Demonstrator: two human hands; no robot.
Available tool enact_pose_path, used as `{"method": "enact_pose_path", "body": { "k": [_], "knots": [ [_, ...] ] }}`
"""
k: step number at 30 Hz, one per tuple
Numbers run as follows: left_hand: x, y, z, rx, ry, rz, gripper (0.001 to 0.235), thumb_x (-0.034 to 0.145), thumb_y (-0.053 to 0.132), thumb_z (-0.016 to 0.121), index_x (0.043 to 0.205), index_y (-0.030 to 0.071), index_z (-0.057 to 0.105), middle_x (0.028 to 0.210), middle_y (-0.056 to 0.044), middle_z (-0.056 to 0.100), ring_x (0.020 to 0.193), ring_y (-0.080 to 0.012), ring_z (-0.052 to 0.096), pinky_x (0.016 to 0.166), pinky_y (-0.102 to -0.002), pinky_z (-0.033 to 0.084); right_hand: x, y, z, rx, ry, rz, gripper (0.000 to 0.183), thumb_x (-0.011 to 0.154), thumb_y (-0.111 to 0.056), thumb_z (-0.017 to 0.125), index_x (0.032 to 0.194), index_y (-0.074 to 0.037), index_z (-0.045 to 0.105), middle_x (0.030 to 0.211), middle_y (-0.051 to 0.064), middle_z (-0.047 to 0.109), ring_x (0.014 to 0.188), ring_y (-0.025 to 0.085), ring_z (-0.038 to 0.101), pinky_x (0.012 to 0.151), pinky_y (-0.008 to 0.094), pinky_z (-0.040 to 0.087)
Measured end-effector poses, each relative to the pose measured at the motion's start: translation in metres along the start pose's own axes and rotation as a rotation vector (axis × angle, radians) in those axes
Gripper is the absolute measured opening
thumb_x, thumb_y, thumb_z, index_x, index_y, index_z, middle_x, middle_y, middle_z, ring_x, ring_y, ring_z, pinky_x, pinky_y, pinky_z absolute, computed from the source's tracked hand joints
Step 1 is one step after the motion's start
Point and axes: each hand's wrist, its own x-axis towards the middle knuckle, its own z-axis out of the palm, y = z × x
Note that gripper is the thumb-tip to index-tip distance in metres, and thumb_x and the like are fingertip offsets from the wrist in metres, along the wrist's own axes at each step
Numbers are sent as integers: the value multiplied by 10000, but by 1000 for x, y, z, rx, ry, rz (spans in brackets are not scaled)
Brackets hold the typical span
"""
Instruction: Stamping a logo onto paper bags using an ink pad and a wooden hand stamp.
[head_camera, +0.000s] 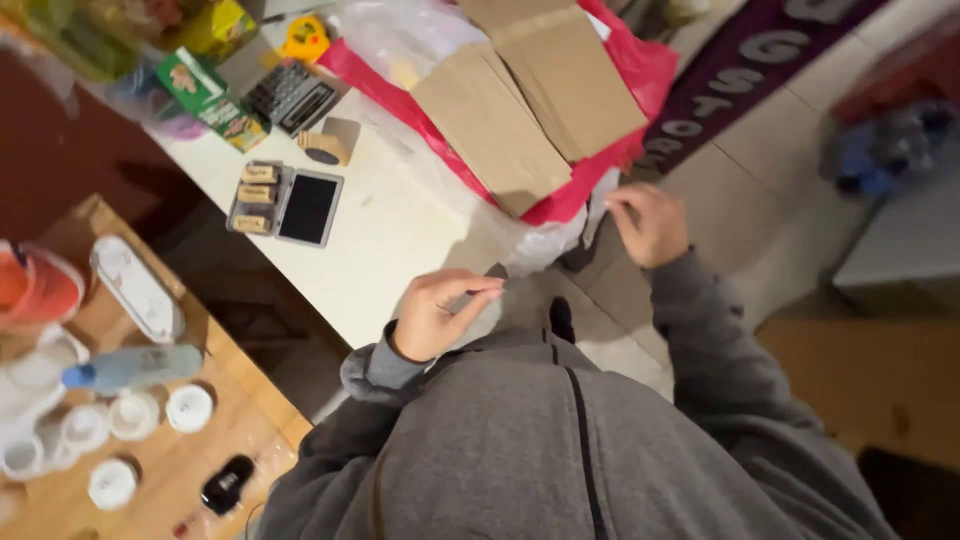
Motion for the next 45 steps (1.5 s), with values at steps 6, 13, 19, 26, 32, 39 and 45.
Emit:
{"method": "enact_pose_path", "body": {
  "k": [6, 13, 19, 26, 32, 39, 45],
  "knots": [
    [-10, -21, 30, 149, 348, -200, 116, 868, 28, 812, 971, 79, 830, 814, -94, 807, 691, -268, 762, 682, -360, 614, 83, 111, 26, -194, -354, -507, 422, 876, -212, 799, 1266, -62, 740, 1400, 125, 675, 1318, 294, 617, 1017, 398, 572],
    [-8, 7, 103, 260, 668, -371, 75, 900, 22, 787, 957, 57, 821, 802, -104, 801, 698, -246, 760, 690, -352, 599, 109, 168, 37, -36, -352, -805, 206, 1010, -182, 689, 1178, -97, 772, 1180, 73, 774, 1120, 217, 731, 890, 296, 607],
    [9, 19, 154, 325, 754, -413, 84, 889, 43, 801, 964, 71, 827, 772, -95, 797, 694, -275, 768, 694, -375, 599, 113, 205, 52, 35, -392, -651, 63, 988, -305, 745, 977, -266, 792, 859, -97, 744, 833, 147, 744, 715, 276, 597],
    [28, 9, 182, 388, 669, -450, 104, 898, 85, 802, 995, 113, 832, 806, -67, 805, 724, -266, 772, 718, -366, 606, 107, 196, 36, 212, -391, -552, 101, 873, -267, 862, 961, -246, 817, 949, -87, 784, 924, 123, 752, 776, 251, 585],
    [98, -50, 192, 525, 447, -153, 155, 943, 6, 735, 1091, 33, 775, 980, -174, 783, 894, -393, 754, 779, -471, 613, 101, 215, 10, 353, -320, -446, 256, 870, -162, 911, 1099, -85, 825, 1083, 104, 792, 1026, 297, 747, 869, 402, 612],
    [169, -141, 201, 690, 43, 80, 509, 910, 204, 821, 1310, -60, 648, 1370, -264, 641, 1289, -442, 603, 1073, -501, 530, 82, 233, -37, 415, -224, -127, 221, 948, -42, 849, 1165, -63, 814, 1066, 131, 788, 994, 337, 741, 848, 439, 602],
    [170, -151, 196, 693, -65, -51, 556, 902, 235, 824, 1336, -56, 638, 1368, -280, 640, 1287, -445, 603, 1079, -498, 510, 59, 233, -51, 433, -207, 4, 186, 919, -3, 841, 1099, -42, 813, 1015, 148, 787, 971, 341, 749, 826, 416, 601]
  ]
}}
